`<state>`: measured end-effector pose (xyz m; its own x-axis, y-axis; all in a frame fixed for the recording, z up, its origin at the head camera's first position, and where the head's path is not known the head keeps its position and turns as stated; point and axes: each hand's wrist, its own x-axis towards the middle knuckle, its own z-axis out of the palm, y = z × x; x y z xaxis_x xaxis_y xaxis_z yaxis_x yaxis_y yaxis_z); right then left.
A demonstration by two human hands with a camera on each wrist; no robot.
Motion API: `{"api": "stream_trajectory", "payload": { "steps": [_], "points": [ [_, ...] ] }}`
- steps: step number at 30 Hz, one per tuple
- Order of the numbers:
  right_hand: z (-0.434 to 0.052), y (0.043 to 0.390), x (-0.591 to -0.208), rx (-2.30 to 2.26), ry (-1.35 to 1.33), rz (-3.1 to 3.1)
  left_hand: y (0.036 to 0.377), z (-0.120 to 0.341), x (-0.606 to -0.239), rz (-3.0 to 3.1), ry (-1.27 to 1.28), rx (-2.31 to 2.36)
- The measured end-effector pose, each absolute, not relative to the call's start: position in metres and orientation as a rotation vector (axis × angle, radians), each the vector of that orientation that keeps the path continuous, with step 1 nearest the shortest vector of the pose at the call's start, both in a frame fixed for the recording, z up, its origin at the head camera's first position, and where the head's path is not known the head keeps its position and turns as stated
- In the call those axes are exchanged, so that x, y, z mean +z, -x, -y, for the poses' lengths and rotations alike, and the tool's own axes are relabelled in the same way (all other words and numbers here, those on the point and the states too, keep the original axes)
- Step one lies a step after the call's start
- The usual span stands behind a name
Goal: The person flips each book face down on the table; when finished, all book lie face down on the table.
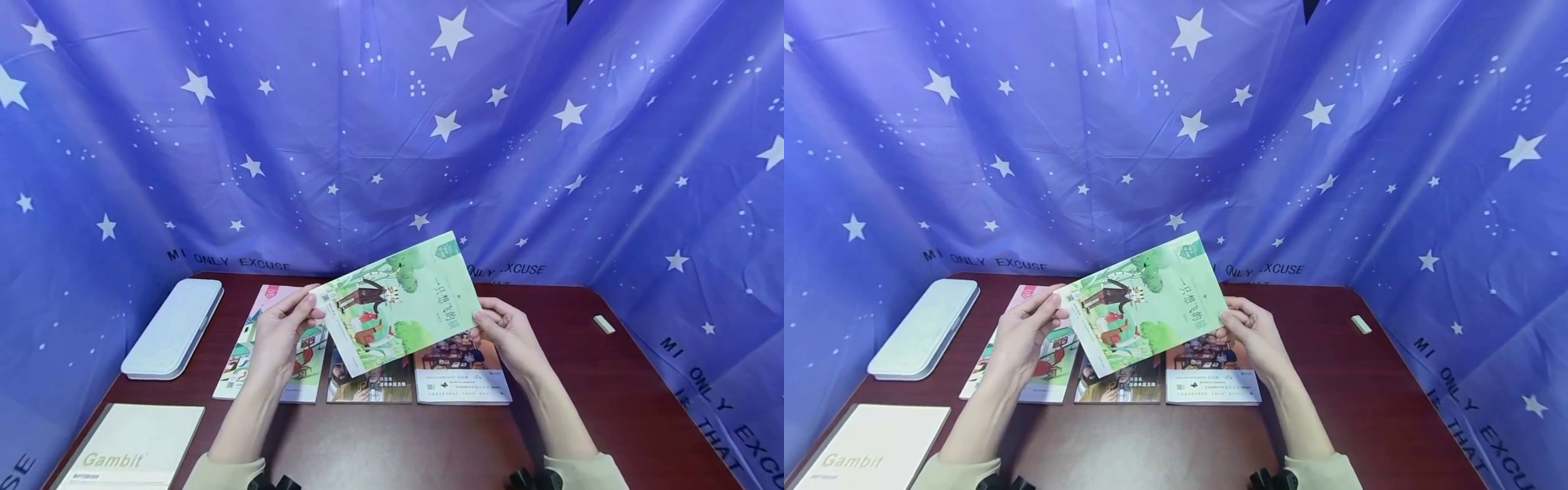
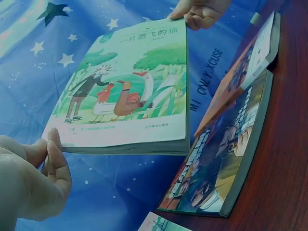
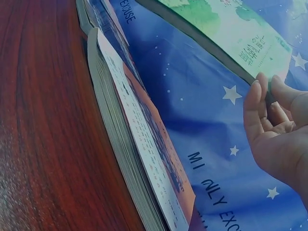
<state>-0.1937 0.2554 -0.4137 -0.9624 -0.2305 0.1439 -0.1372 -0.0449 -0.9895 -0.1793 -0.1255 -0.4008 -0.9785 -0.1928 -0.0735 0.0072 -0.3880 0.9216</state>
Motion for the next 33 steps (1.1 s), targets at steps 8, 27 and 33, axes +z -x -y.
{"api": "stream_trajectory", "payload": {
  "steps": [8,27,33],
  "points": [
    [-0.254,0.194,-0.411,-2.243,0.427,-2.114,0.176,0.124,-0.394,1.691,-0.234,-2.493],
    [-0.254,0.193,-0.414,-2.352,0.473,-2.002,0.173,0.124,-0.389,1.646,-0.092,-2.506],
    [-0.255,0.194,-0.413,-2.418,0.537,-1.905,0.173,0.124,-0.389,1.681,-0.059,-2.490]
  ]
}}
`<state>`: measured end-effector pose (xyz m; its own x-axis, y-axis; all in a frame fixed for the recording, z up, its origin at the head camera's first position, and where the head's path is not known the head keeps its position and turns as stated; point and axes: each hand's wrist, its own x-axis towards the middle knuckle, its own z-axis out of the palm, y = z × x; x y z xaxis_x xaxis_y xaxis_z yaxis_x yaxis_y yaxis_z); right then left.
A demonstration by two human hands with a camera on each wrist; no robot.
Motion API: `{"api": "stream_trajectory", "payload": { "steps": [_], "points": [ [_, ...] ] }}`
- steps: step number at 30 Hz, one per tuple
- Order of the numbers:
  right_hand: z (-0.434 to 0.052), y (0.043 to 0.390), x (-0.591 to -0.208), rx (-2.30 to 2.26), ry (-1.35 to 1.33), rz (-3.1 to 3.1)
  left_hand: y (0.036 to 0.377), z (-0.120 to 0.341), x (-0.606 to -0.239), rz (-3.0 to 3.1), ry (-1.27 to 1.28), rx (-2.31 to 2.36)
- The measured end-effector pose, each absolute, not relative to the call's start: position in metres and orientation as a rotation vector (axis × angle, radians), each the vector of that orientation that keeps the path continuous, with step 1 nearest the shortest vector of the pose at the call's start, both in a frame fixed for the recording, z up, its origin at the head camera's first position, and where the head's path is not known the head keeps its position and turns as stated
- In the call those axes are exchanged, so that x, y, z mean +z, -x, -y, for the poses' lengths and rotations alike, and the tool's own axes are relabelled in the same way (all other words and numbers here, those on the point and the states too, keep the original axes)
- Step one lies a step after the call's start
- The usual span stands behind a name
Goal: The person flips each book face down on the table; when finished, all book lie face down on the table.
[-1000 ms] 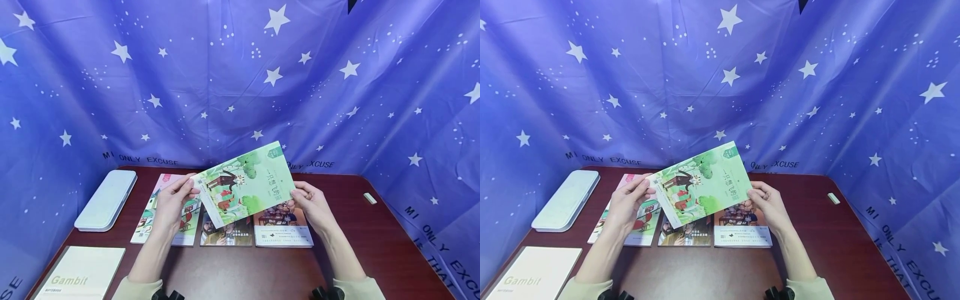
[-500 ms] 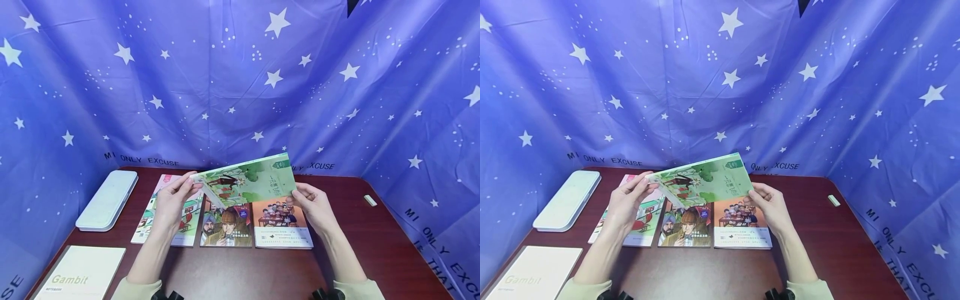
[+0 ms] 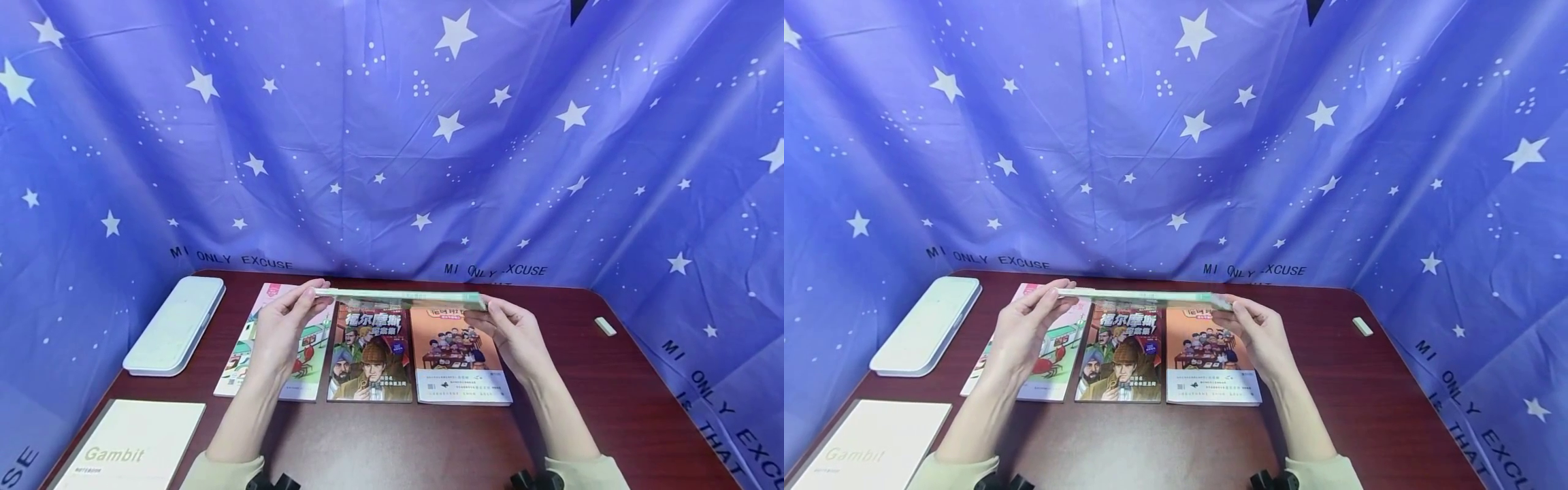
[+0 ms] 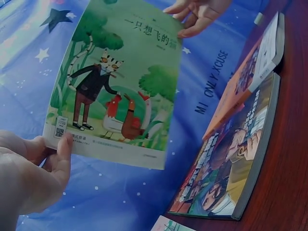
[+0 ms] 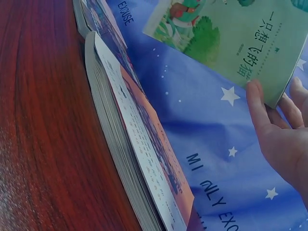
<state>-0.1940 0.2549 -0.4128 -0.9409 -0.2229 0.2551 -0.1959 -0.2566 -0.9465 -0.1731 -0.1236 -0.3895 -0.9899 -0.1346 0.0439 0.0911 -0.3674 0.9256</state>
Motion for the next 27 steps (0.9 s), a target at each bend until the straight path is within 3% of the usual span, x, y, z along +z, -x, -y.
{"api": "stream_trajectory", "payload": {
  "steps": [27],
  "points": [
    [-0.2509,0.1918,-0.4086,-2.539,0.421,-1.830,0.1728,0.1210,-0.3910,1.706,-0.083,-2.492]
  ]
}}
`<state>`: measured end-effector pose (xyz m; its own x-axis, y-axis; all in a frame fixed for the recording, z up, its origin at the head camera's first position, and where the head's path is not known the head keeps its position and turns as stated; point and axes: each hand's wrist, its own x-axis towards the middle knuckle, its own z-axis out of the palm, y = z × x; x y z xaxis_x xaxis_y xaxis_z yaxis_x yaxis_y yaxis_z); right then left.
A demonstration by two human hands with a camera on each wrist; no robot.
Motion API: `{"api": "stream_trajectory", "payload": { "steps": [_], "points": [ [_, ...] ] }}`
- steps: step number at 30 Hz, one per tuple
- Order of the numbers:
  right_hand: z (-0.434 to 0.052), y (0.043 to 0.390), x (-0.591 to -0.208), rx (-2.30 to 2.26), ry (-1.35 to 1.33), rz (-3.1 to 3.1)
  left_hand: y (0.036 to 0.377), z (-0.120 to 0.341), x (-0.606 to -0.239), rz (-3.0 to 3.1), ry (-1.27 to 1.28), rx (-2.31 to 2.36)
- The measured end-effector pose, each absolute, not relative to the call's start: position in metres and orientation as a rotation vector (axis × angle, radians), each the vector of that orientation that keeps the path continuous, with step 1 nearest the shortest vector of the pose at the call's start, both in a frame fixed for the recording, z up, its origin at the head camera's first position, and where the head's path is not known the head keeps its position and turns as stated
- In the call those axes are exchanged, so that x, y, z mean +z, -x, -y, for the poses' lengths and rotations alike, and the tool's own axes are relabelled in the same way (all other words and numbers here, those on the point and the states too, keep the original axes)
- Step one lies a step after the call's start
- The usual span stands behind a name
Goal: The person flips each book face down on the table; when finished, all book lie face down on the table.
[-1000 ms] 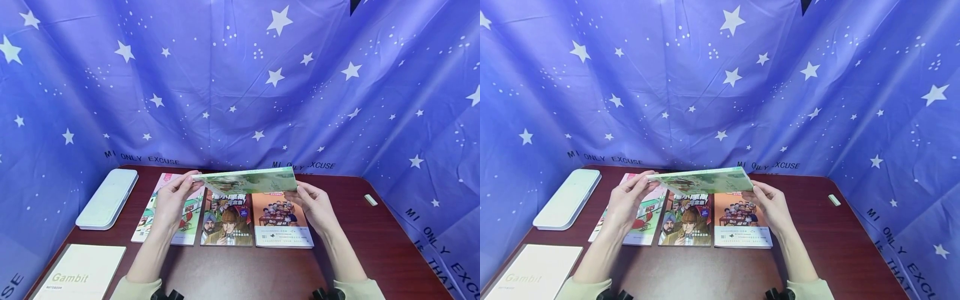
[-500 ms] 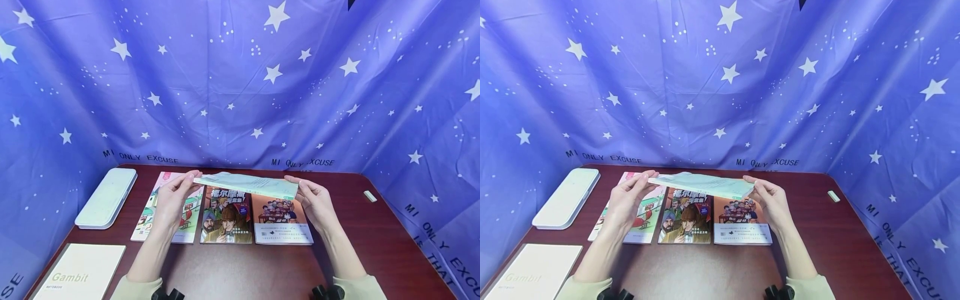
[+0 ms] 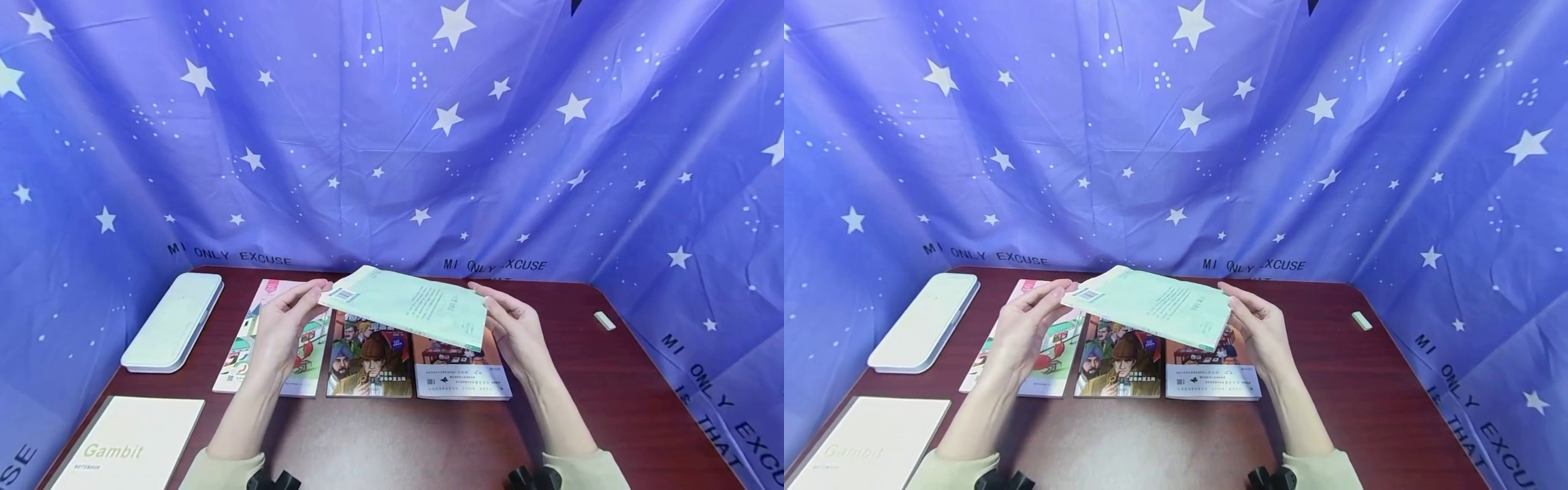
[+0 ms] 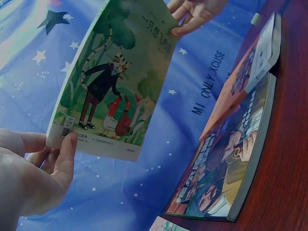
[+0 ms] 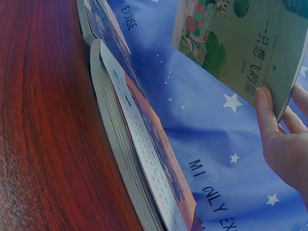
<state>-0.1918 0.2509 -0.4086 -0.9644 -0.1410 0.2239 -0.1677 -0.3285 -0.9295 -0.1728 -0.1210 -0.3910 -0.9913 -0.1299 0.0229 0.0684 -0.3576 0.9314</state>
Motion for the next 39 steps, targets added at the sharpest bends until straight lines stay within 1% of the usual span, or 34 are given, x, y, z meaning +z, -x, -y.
{"api": "stream_trajectory", "payload": {
  "steps": [10,14,22,26,32,39],
  "points": [
    [-0.2468,0.1907,-0.4046,2.564,-0.270,1.730,0.1732,0.1206,-0.3929,1.762,-0.056,-2.486],
    [-0.2465,0.1914,-0.4053,2.643,-0.261,1.675,0.1733,0.1211,-0.3928,1.779,-0.050,-2.498],
    [-0.2447,0.1940,-0.4094,2.607,-0.195,1.697,0.1746,0.1243,-0.3907,1.804,-0.062,-2.627],
    [-0.2445,0.1931,-0.4115,2.584,-0.152,1.700,0.1757,0.1271,-0.3914,1.806,-0.009,-2.732],
    [-0.2465,0.1934,-0.4113,2.597,-0.179,1.747,0.1770,0.1298,-0.3936,1.877,0.156,-2.815],
    [-0.2486,0.1930,-0.4069,2.698,-0.303,1.848,0.1771,0.1285,-0.3947,1.913,0.182,-2.809]
  ]
}}
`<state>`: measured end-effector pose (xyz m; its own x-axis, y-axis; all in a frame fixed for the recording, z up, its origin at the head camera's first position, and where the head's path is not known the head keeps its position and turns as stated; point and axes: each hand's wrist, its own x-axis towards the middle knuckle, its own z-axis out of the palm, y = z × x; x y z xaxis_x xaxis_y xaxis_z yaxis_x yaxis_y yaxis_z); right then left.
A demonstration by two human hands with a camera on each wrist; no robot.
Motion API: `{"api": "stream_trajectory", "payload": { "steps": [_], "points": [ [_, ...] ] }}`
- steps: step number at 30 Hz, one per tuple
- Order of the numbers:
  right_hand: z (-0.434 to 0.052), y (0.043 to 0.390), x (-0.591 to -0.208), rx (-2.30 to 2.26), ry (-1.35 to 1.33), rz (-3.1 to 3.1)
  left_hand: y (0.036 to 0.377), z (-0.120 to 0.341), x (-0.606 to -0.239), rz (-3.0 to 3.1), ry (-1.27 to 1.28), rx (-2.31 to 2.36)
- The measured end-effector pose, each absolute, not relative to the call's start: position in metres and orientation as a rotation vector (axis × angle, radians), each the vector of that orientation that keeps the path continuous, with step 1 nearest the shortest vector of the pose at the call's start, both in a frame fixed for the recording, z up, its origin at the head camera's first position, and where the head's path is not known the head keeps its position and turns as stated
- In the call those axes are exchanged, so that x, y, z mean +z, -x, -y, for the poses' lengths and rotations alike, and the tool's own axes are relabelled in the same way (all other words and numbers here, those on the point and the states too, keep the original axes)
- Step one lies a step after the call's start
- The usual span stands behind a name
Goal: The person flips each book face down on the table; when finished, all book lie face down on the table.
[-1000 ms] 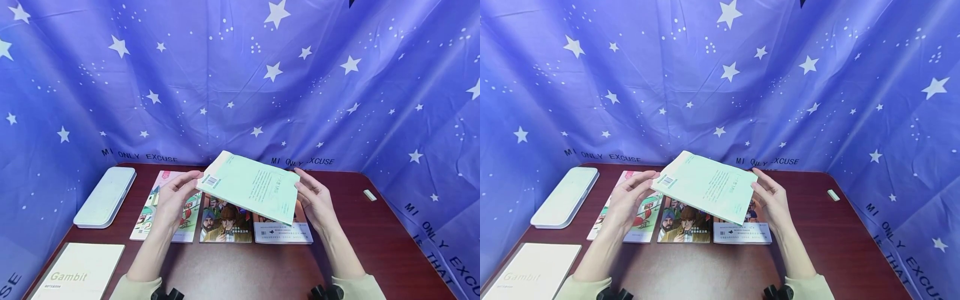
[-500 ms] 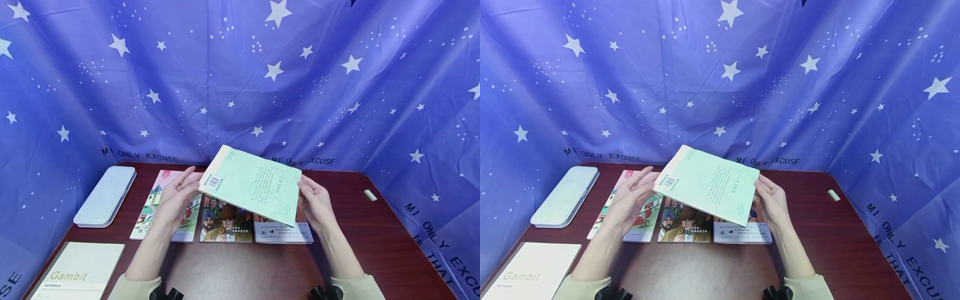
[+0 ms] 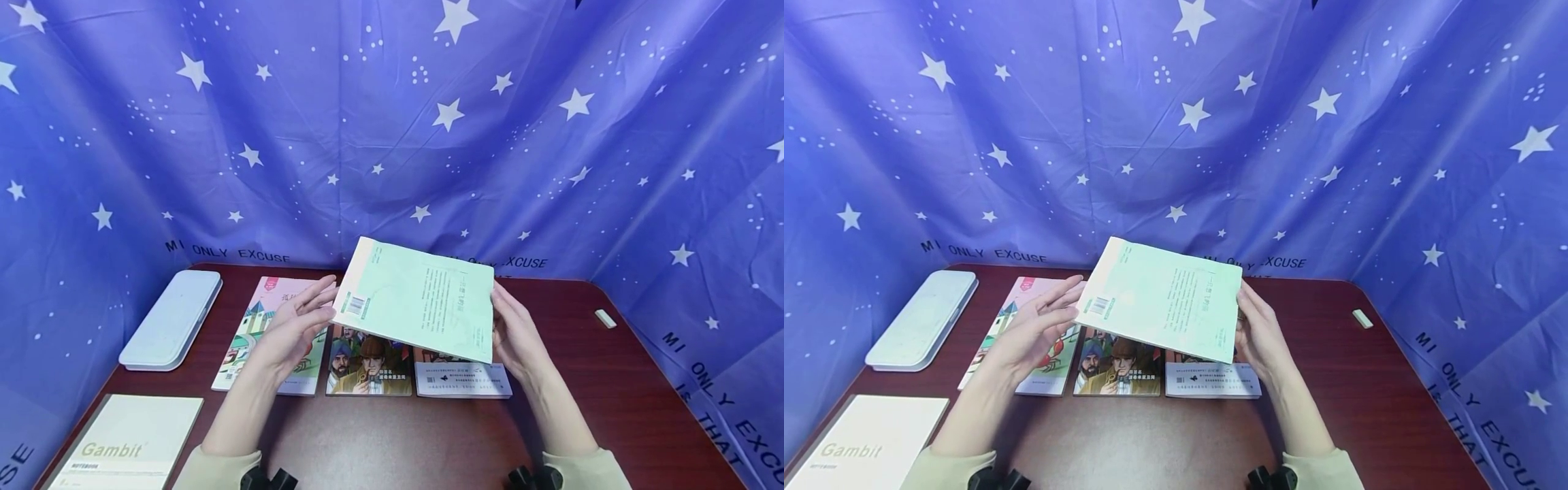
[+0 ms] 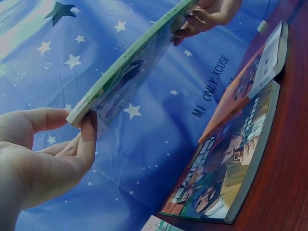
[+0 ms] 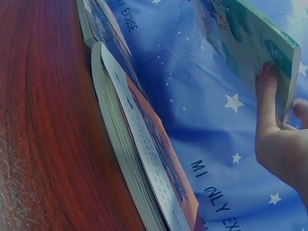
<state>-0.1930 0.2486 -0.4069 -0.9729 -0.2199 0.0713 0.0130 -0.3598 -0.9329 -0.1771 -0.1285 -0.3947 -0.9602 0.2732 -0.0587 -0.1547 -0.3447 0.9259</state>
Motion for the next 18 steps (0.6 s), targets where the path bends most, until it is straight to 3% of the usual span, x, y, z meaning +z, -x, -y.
{"api": "stream_trajectory", "payload": {
  "steps": [18],
  "points": [
    [-0.2570,0.1933,-0.4105,-2.230,0.485,-1.392,0.1758,0.1238,-0.3934,-1.768,-0.189,2.264]
  ]
}}
